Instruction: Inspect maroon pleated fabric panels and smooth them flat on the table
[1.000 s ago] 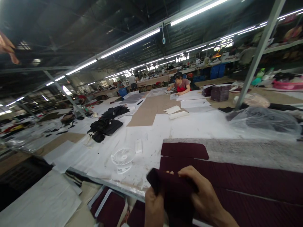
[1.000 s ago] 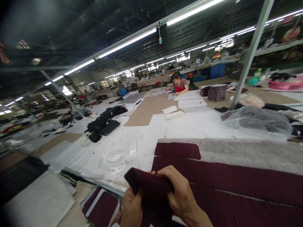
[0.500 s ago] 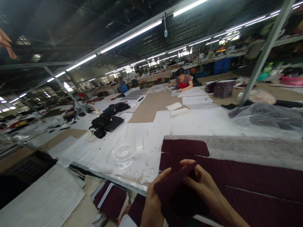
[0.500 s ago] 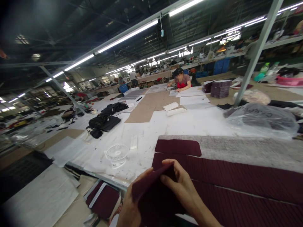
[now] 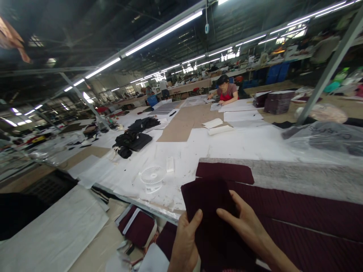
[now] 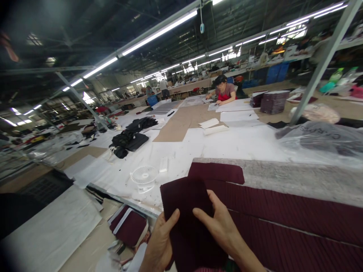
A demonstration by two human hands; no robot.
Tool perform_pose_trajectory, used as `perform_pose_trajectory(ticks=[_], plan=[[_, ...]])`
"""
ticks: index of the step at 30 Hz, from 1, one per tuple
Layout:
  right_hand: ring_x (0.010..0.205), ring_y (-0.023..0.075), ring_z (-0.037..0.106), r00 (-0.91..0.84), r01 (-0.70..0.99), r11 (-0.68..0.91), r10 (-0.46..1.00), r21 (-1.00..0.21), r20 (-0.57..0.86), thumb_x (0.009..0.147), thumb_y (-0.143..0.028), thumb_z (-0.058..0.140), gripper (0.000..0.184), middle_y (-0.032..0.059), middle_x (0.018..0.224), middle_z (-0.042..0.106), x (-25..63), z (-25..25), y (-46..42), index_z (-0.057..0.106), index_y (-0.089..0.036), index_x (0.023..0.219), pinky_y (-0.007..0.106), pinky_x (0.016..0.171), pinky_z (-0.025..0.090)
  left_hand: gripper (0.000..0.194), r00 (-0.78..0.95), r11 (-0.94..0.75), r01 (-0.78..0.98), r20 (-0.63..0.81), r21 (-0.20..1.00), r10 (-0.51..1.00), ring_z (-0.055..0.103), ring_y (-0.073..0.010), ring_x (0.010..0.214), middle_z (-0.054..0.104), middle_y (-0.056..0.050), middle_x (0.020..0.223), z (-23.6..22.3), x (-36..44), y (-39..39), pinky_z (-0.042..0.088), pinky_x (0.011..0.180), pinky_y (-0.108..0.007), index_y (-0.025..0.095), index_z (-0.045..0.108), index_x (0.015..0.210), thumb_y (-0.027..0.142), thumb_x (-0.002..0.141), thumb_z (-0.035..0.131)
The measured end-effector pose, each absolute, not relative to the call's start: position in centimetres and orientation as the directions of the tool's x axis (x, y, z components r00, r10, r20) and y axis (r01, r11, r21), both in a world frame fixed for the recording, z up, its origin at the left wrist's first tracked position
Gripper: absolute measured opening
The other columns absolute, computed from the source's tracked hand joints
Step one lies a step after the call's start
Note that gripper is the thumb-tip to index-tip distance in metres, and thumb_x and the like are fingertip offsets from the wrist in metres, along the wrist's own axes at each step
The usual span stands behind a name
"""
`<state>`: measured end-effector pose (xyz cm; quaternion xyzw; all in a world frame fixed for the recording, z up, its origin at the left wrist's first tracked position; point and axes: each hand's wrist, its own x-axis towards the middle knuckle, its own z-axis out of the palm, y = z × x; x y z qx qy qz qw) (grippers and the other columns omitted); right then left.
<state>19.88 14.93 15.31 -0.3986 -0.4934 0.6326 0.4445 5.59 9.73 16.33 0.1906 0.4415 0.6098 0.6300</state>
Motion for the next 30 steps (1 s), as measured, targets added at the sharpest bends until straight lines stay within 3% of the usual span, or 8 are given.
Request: perform_pose_trajectory(ticks=[5,8,10,12,15,20,24,30], plan=[[0.074,0.0233,0.064,-0.265,-0.147,-0.065,0.964,-0.987,-0.024,0.072,-0.036,0.07,0.024,0.0032,0.08,0.069,19.6,15.5,14.7,0.064,-0.02,0.089,0.033,0.062,0.053,0.032,-0.289,-0.136,-0.103,0.101,0.985,0.952,0.055,-0.0294,0.118,0.068,-0.009,0.117,16.4,6.2,9.0,0.033,0.11,-0.041,0.021,0.072,0.101,0.035,0.073,0.067],[0.068,0.02,0.06,-0.237,-0.045,0.259,0.936,-0.965,0.262,0.075,-0.023,0.065,0.006,0.0026,0.075,0.065,19.8,15.6,14.5,0.069,-0.022,0.078,0.03,0.059,0.048,0.039,-0.269,0.015,-0.32,-0.106,0.947,0.957,0.058,-0.0287,0.115,0.069,-0.01,0.114,16.0,6.1,9.1,0.036,0.107,-0.042,0.02,0.069,0.109,0.034,0.072,0.068],[0.073,0.0198,0.059,-0.24,0.009,0.478,0.854,-0.878,0.462,0.073,-0.014,0.062,0.016,0.0027,0.078,0.065,20.0,15.5,14.3,0.071,-0.025,0.08,0.031,0.064,0.047,0.039,-0.196,0.146,-0.508,-0.279,0.849,0.94,0.062,-0.0295,0.107,0.072,-0.012,0.106,15.7,6.0,9.4,0.041,0.102,-0.046,0.018,0.069,0.107,0.035,0.073,0.069],[0.074,0.02,0.06,-0.225,-0.048,0.376,0.899,-0.925,0.376,0.072,-0.013,0.062,0.021,0.0021,0.08,0.065,20.0,15.5,14.3,0.069,-0.026,0.086,0.031,0.066,0.048,0.033,-0.21,0.112,-0.502,-0.246,0.858,0.946,0.063,-0.0317,0.106,0.073,-0.013,0.101,15.4,5.9,9.5,0.043,0.1,-0.047,0.017,0.072,0.096,0.037,0.069,0.071],[0.073,0.0203,0.061,-0.288,-0.193,-0.064,0.958,-0.979,-0.006,0.075,-0.022,0.063,0.011,0.0005,0.076,0.063,20.0,15.5,14.3,0.063,-0.024,0.086,0.03,0.064,0.05,0.035,-0.306,-0.057,-0.329,-0.049,0.942,0.951,0.056,-0.0333,0.116,0.071,-0.012,0.107,15.0,5.9,9.5,0.038,0.106,-0.042,0.02,0.075,0.089,0.042,0.061,0.076],[0.079,0.0203,0.059,-0.274,-0.055,0.324,0.904,-0.944,0.327,0.08,-0.025,0.062,0.007,0.0037,0.084,0.062,19.9,15.4,14.4,0.064,-0.023,0.086,0.031,0.07,0.048,0.032,-0.466,-0.005,-0.181,-0.081,0.984,0.881,0.062,-0.0322,0.106,0.075,-0.01,0.095,14.9,6.2,9.4,0.042,0.102,-0.044,0.021,0.075,0.09,0.043,0.066,0.073],[0.071,0.0181,0.061,-0.306,-0.189,-0.013,0.951,-0.982,0.046,0.075,-0.03,0.069,0.024,0.0011,0.081,0.063,19.7,15.1,14.8,0.059,-0.022,0.095,0.027,0.06,0.049,0.031,-0.354,-0.203,-0.024,0.182,0.979,0.917,0.057,-0.0299,0.114,0.073,-0.01,0.103,15.5,6.3,9.6,0.034,0.109,-0.04,0.022,0.076,0.09,0.045,0.07,0.068],[0.096,0.023,0.063,-0.355,-0.241,-0.137,0.934,-0.961,-0.044,0.075,-0.032,0.071,0.036,0.0041,0.104,0.066,20.0,15.3,15.4,0.054,-0.023,0.106,0.035,0.083,0.052,0.03,-0.33,0.25,-0.441,-0.415,0.862,0.848,0.067,-0.0264,0.088,0.071,-0.006,0.069,16.3,4.6,9.9,0.049,0.093,-0.042,0.016,0.069,0.073,0.045,0.067,0.073]])
